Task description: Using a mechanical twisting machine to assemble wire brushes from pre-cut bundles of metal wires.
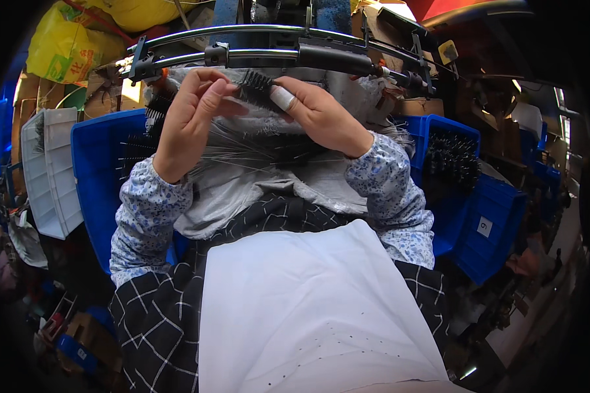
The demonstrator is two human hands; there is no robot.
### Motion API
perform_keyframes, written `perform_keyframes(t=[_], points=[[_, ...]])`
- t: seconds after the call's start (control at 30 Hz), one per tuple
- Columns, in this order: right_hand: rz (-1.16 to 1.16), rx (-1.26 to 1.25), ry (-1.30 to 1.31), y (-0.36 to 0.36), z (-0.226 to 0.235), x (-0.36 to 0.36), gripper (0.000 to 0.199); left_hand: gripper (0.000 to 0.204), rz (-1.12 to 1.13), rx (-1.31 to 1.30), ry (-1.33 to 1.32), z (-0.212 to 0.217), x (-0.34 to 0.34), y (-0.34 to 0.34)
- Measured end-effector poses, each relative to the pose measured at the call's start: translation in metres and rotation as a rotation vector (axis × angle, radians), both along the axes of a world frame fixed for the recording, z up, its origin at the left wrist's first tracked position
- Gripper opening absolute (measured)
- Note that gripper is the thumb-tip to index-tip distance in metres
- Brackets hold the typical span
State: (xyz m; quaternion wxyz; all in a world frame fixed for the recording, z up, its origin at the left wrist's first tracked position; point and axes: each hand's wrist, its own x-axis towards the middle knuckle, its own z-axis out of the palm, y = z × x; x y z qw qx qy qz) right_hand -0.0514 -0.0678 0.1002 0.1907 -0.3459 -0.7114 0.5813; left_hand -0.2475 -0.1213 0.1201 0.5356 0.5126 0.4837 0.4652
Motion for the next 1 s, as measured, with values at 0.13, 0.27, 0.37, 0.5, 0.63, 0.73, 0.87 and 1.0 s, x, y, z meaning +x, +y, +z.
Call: perform_keyframes(t=[0.13,0.27,0.37,0.5,0.63,0.73,0.87,1.0], points=[[-0.631,0.935,-0.54,0.089,-0.043,0.042,0.024,0.022,-0.012,0.0,0.724,-0.012,-0.08,0.008],[-0.651,0.996,-0.736,0.129,-0.057,0.044,0.026,0.032,-0.049,-0.073,0.973,-0.05,-0.128,0.002],[-0.657,1.014,-0.797,0.135,-0.056,0.043,0.026,0.041,-0.051,-0.138,1.162,-0.062,-0.134,0.01],[-0.603,1.061,-0.803,0.136,-0.056,0.039,0.025,0.052,0.02,-0.562,0.889,-0.05,-0.133,0.01],[-0.592,1.08,-0.72,0.138,-0.06,0.038,0.025,0.051,-0.218,-0.65,0.634,-0.061,-0.147,-0.002],[-0.608,1.053,-0.742,0.142,-0.066,0.037,0.024,0.03,-0.208,-0.617,0.545,-0.053,-0.146,-0.005],[-0.521,0.964,-0.729,0.143,-0.059,0.04,0.03,0.018,-0.039,-0.598,0.529,-0.039,-0.16,-0.02],[-0.567,0.949,-0.749,0.15,-0.057,0.034,0.03,0.032,-0.024,-0.574,0.56,-0.026,-0.176,-0.025]])
